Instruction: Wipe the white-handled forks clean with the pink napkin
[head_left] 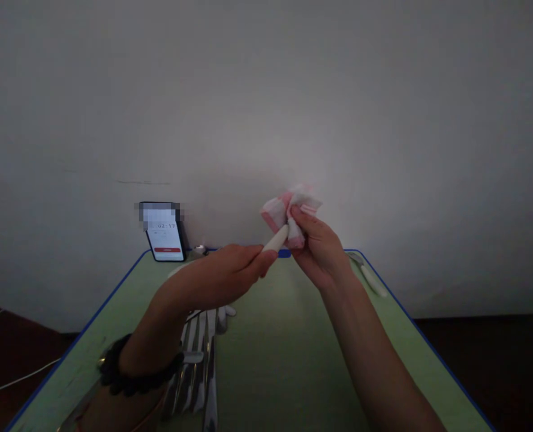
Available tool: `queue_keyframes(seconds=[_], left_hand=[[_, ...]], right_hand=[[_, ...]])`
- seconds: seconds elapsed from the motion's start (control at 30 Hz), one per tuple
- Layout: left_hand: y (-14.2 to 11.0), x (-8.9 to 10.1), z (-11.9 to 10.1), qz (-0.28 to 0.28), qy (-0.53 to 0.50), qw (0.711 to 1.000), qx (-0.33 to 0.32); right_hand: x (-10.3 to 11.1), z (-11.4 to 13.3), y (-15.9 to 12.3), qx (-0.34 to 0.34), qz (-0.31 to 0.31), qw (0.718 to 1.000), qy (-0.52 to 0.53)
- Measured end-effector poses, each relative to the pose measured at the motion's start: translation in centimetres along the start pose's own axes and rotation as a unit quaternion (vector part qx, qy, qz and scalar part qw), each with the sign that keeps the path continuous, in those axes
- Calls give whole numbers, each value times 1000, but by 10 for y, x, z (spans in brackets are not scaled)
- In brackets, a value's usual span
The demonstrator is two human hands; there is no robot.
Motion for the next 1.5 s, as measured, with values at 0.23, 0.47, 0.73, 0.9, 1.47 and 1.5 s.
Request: queue_keyframes(seconds=[0.23,0.47,0.73,0.9,1.47,1.5], left_hand=[[-4,3,0,-31,-19,999,-10],[-13,9,4,-4,-62,997,-36],[-6,8,5,-36,1,999,-20],[-5,7,5,-32,14,999,-15],[-8,8,-1,-47,-44,997,-47],[-9,9,-1,-48,-49,996,-53]], right_hand=[[6,11,0,37,-13,998,-38],[8,21,-1,103,-25,994,-39],[-5,11,-6,43,4,999,-17],[-8,7,-6,23,8,1000,6],[-6,10,-5,57,11,998,1],[-6,10,-5,57,5,998,4]])
Point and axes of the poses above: each hand's wrist, its own y-axis towards the middle knuckle, its own x-axis out of the back of the hand, z = x × y, the point moved 2 cm from there along y, towards the middle knuckle, and after that the axes turned 4 degrees about -x, right-handed, at the moved point
